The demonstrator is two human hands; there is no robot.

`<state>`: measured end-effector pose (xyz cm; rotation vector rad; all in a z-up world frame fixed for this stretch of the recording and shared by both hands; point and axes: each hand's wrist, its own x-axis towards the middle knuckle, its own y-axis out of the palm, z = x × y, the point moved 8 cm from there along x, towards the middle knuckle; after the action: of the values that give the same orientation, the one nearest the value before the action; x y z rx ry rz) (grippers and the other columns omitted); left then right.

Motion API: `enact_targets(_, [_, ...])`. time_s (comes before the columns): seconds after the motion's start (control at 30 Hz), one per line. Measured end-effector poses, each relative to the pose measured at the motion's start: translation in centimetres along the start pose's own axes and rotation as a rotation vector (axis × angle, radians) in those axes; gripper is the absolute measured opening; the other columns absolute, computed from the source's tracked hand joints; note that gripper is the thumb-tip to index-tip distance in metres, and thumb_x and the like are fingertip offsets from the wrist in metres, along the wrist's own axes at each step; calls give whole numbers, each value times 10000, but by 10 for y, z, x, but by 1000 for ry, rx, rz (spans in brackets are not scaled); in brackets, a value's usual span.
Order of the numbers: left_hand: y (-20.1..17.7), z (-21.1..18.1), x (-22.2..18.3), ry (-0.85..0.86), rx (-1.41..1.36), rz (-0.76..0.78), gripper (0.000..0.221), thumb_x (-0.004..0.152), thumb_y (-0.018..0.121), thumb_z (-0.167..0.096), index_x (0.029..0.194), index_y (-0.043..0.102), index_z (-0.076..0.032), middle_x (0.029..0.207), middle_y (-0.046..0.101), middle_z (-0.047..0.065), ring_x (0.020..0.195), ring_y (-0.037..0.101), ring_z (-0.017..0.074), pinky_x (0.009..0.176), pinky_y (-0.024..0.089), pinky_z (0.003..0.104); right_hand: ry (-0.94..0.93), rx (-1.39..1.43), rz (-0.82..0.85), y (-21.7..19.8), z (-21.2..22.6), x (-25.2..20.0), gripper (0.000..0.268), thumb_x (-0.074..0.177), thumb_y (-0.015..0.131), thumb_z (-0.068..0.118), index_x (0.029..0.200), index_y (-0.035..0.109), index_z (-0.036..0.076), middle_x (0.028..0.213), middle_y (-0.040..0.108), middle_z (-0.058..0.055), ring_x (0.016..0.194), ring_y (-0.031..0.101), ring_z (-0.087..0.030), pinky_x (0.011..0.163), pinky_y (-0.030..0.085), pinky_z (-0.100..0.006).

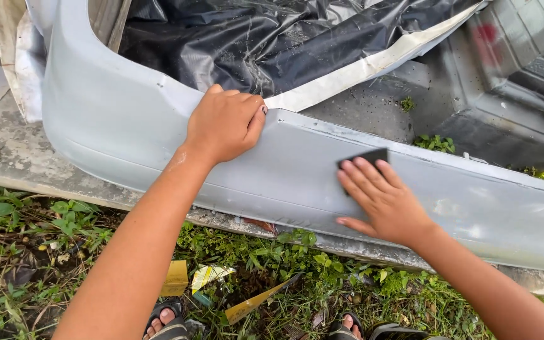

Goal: Sanding a car bumper with sandpaper to smooth the surface.

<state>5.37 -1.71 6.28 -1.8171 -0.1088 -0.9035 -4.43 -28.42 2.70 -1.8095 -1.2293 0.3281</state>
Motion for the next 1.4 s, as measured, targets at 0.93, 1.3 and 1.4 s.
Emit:
enact_targets(0.93, [-5,3,-4,19,9,-30,390,1070,441,-389,933,729,-165,659,642,21,661,630,186,739,447,310,240,75,-184,10,21,-17,852,814,673,585,1532,506,158,1646,414,-55,1532,341,-238,1281,167,-455])
enact_targets(1.3, [1,4,-6,7,40,-31,413,1083,437,-441,987,735,-171,682,644,22,693,636,175,777,458,306,-40,281,-261,13,58,-70,337,1067,458,217,1322,677,188,1353,687,3,1297,611,-162,1159,399,-400])
enact_targets(1.4, [3,7,-8,11,51,-43,401,1083,447,-445,983,734,-184,682,647,18,694,641,173,785,467,307,-122,372,-272,16,65,-88,245,1049,534,163,1180,731,100,1143,762,-66,1169,694,-216,1110,469,-450])
